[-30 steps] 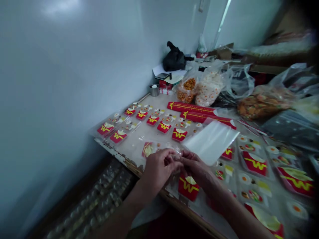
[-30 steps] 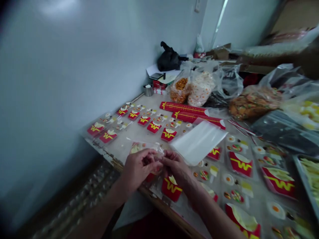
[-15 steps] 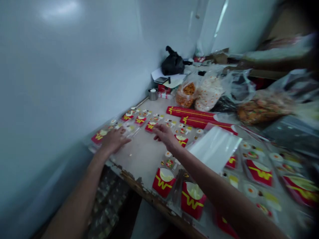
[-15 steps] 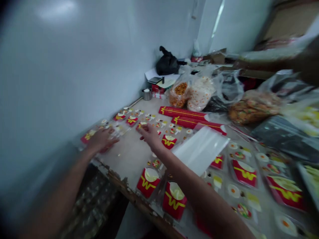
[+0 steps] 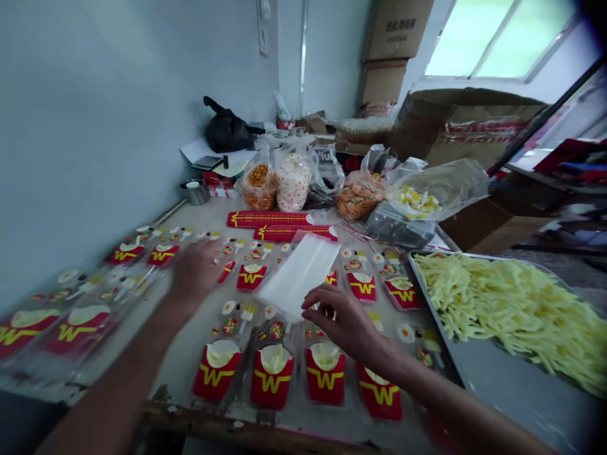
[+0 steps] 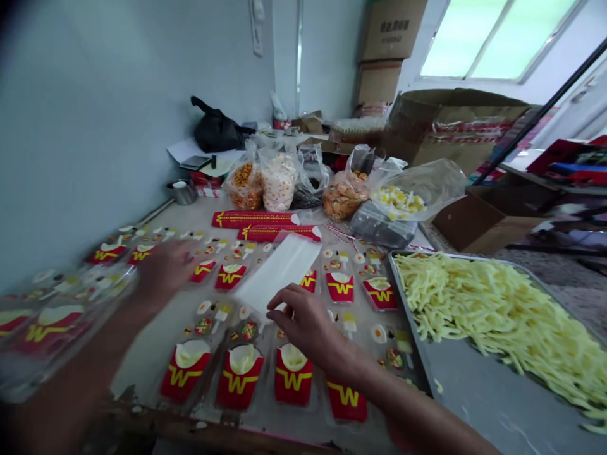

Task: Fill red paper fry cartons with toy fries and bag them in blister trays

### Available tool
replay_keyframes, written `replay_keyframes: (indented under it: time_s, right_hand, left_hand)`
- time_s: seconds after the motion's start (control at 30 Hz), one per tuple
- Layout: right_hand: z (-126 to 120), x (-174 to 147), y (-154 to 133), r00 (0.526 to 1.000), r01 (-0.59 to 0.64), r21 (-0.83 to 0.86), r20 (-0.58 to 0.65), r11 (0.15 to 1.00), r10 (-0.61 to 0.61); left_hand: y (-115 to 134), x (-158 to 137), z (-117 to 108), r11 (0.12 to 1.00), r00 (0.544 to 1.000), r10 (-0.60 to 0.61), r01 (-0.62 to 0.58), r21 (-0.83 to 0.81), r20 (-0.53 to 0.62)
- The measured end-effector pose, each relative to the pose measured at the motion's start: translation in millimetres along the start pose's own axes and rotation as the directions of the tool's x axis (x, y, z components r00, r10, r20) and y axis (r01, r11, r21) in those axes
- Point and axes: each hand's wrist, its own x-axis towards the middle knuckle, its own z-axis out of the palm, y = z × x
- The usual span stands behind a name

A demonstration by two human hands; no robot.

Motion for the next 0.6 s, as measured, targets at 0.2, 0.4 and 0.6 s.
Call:
replay_keyframes:
  time_s: [0.2,0.4,0.6]
  right_hand:
    - [2,-29,-7,0.97,0.186,-0.031,0.163,0.982,-0.179]
    - [-27,-41,19,0.997,0.004,-0.042,0.072,0.999,-0.001]
    - [-53,8,35,0.992,-0.05,-0.093,-0.116,0.994,0.039]
  left_hand:
    - [129,85,119,0.978,0.983,-0.085,0.114,-0.173,0.164]
    - [125,97,130,0.901,0.98,-0.103,0.163,-0.401,0.168]
    - [72,79,44,0.768,0.978,-0.12,0.202,-0.608,0.173]
